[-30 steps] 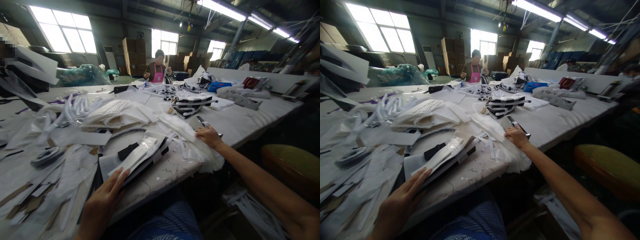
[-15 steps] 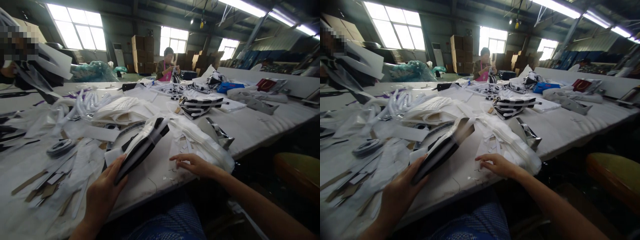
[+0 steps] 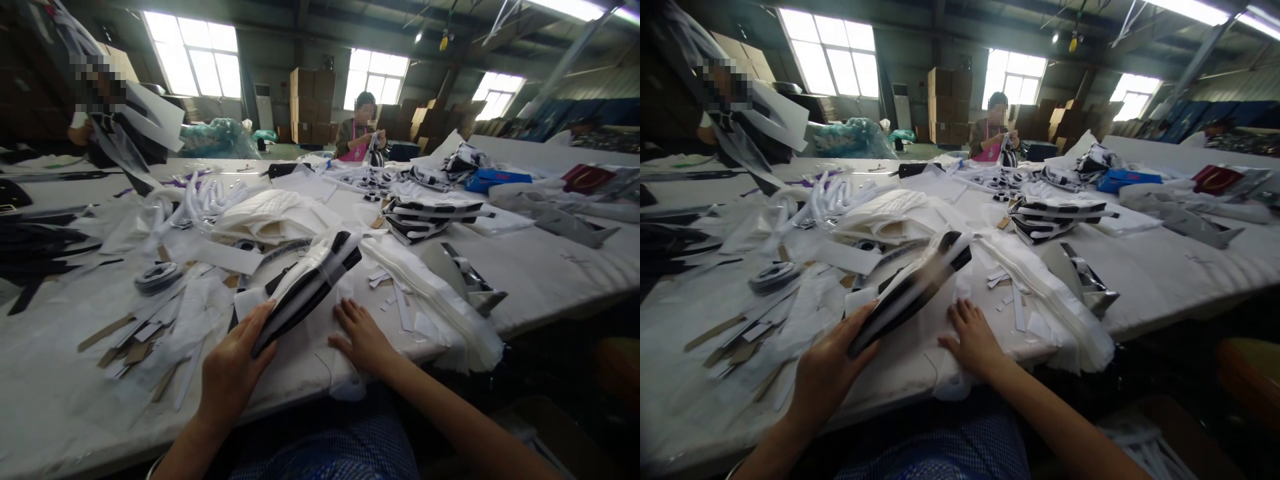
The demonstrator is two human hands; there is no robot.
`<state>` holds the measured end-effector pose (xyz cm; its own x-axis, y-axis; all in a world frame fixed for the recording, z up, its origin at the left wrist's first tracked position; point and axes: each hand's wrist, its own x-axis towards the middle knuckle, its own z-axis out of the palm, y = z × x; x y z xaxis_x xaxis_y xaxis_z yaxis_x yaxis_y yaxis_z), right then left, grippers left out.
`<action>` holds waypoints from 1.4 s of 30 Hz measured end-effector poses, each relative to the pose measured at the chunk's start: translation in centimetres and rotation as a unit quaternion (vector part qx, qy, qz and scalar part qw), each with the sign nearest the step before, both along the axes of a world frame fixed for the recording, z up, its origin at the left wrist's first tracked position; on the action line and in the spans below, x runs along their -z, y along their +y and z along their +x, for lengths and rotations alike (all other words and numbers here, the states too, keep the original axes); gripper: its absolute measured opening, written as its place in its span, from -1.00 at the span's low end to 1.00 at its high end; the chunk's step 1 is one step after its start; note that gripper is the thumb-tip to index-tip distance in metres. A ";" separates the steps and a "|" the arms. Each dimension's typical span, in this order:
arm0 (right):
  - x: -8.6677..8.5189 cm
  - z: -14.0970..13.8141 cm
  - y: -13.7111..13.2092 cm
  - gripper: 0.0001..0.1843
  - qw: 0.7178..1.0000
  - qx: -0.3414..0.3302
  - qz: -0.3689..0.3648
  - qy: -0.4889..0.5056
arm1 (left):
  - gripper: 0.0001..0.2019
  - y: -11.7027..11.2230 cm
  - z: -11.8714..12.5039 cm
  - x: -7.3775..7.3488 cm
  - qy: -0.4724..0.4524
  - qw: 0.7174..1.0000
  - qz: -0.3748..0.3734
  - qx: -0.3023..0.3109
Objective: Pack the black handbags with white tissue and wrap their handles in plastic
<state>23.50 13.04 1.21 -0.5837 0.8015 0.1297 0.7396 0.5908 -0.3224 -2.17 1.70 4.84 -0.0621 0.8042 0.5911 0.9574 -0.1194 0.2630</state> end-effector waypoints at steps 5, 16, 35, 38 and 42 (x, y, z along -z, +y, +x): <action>0.7 -4.6 1.6 -0.44 0.968 -0.247 0.040 0.025 | -0.48 0.3 0.3 0.3 -0.004 1.000 0.009 0.012; -0.1 -4.2 -0.8 -0.75 0.942 -0.271 0.131 0.150 | -0.51 0.5 1.1 1.9 0.019 0.998 0.022 0.064; -4.1 -17.7 13.4 -0.61 0.981 0.033 -0.172 -0.080 | -0.59 -1.9 1.8 3.7 0.142 0.978 0.069 0.134; -3.1 -17.8 13.9 -0.69 0.967 0.035 -0.246 -0.055 | -0.60 -1.8 1.8 3.8 0.138 0.979 0.077 0.131; -3.2 -16.7 14.3 -0.76 0.940 0.010 -0.338 0.047 | -0.60 -1.7 1.7 3.7 0.132 0.979 0.078 0.132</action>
